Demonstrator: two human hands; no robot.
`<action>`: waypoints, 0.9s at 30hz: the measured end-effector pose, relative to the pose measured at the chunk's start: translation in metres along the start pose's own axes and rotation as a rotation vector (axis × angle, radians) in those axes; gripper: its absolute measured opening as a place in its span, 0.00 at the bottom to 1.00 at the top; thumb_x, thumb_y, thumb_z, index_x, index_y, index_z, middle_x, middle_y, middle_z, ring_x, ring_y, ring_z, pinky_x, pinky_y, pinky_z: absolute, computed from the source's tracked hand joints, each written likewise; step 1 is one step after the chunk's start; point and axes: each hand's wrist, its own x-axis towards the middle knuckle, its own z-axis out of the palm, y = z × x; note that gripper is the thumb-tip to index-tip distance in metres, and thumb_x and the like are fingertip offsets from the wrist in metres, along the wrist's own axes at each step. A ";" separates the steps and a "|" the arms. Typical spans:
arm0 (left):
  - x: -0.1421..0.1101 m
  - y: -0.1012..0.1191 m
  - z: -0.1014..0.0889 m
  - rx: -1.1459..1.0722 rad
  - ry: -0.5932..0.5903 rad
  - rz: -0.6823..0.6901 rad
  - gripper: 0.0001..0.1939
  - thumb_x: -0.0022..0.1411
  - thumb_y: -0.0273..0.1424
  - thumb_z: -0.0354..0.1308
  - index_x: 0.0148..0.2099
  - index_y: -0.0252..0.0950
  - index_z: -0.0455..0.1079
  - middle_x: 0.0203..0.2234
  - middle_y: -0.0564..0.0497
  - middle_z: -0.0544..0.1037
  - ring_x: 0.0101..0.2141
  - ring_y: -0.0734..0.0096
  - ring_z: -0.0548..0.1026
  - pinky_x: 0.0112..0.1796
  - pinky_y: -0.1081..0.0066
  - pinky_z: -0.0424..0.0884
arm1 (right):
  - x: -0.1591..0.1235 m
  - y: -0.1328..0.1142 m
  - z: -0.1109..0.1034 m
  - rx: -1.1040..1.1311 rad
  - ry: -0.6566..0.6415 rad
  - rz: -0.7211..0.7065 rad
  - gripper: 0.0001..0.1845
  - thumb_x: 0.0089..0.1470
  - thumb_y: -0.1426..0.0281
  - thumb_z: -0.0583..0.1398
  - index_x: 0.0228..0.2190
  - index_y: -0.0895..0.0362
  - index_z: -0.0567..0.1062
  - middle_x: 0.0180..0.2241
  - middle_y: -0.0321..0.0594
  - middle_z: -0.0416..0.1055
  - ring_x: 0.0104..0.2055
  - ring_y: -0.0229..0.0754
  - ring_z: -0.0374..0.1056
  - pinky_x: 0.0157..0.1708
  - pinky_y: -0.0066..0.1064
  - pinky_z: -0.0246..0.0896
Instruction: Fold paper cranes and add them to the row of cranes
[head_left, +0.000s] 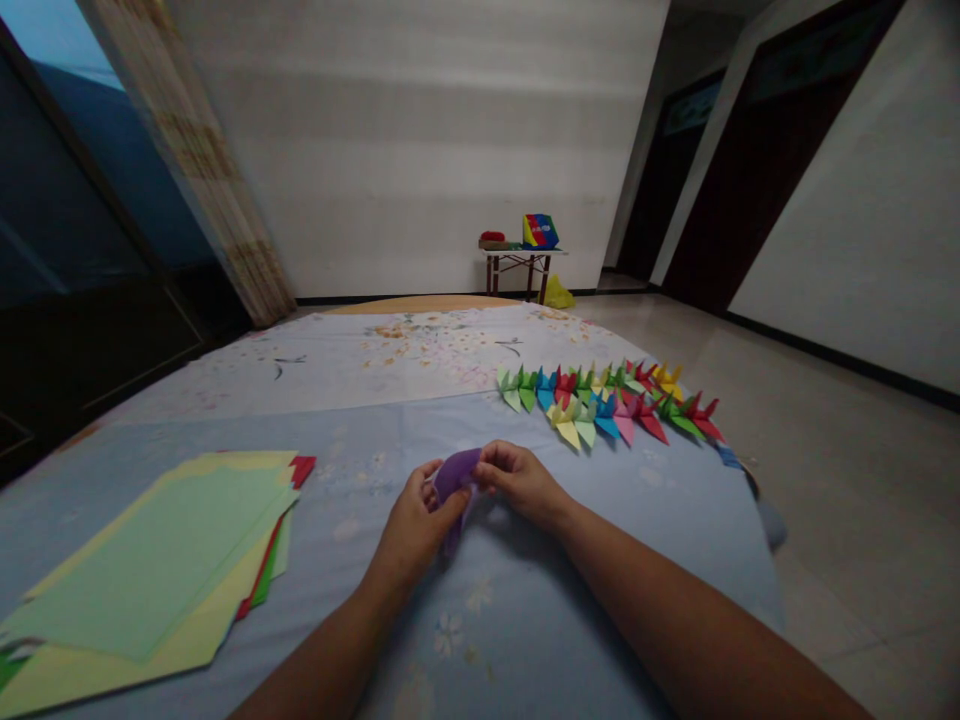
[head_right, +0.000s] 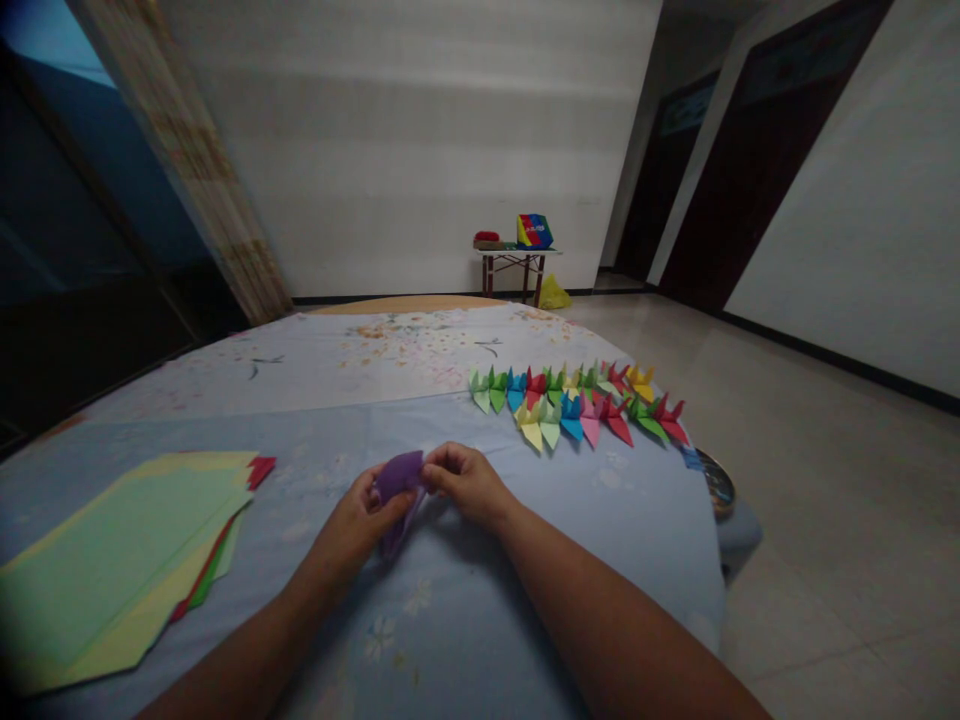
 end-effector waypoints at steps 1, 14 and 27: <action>0.000 -0.001 0.000 0.005 -0.006 -0.015 0.27 0.46 0.35 0.62 0.49 0.33 0.60 0.32 0.46 0.78 0.32 0.65 0.76 0.31 0.71 0.69 | 0.000 0.000 0.000 0.004 0.005 -0.001 0.20 0.40 0.55 0.64 0.26 0.59 0.68 0.20 0.31 0.65 0.21 0.30 0.59 0.24 0.24 0.55; -0.003 0.000 -0.002 0.026 -0.067 0.019 0.26 0.48 0.33 0.59 0.50 0.33 0.58 0.25 0.52 0.78 0.24 0.70 0.75 0.25 0.74 0.66 | -0.001 -0.001 0.004 0.005 -0.047 -0.062 0.18 0.44 0.60 0.63 0.33 0.59 0.69 0.26 0.33 0.67 0.26 0.32 0.62 0.29 0.25 0.57; -0.009 0.005 0.001 -0.015 -0.173 -0.015 0.27 0.49 0.34 0.59 0.51 0.33 0.60 0.34 0.46 0.79 0.27 0.66 0.76 0.27 0.72 0.68 | 0.001 -0.006 0.000 0.051 0.067 0.047 0.18 0.38 0.59 0.66 0.24 0.60 0.69 0.21 0.31 0.66 0.21 0.30 0.59 0.23 0.24 0.55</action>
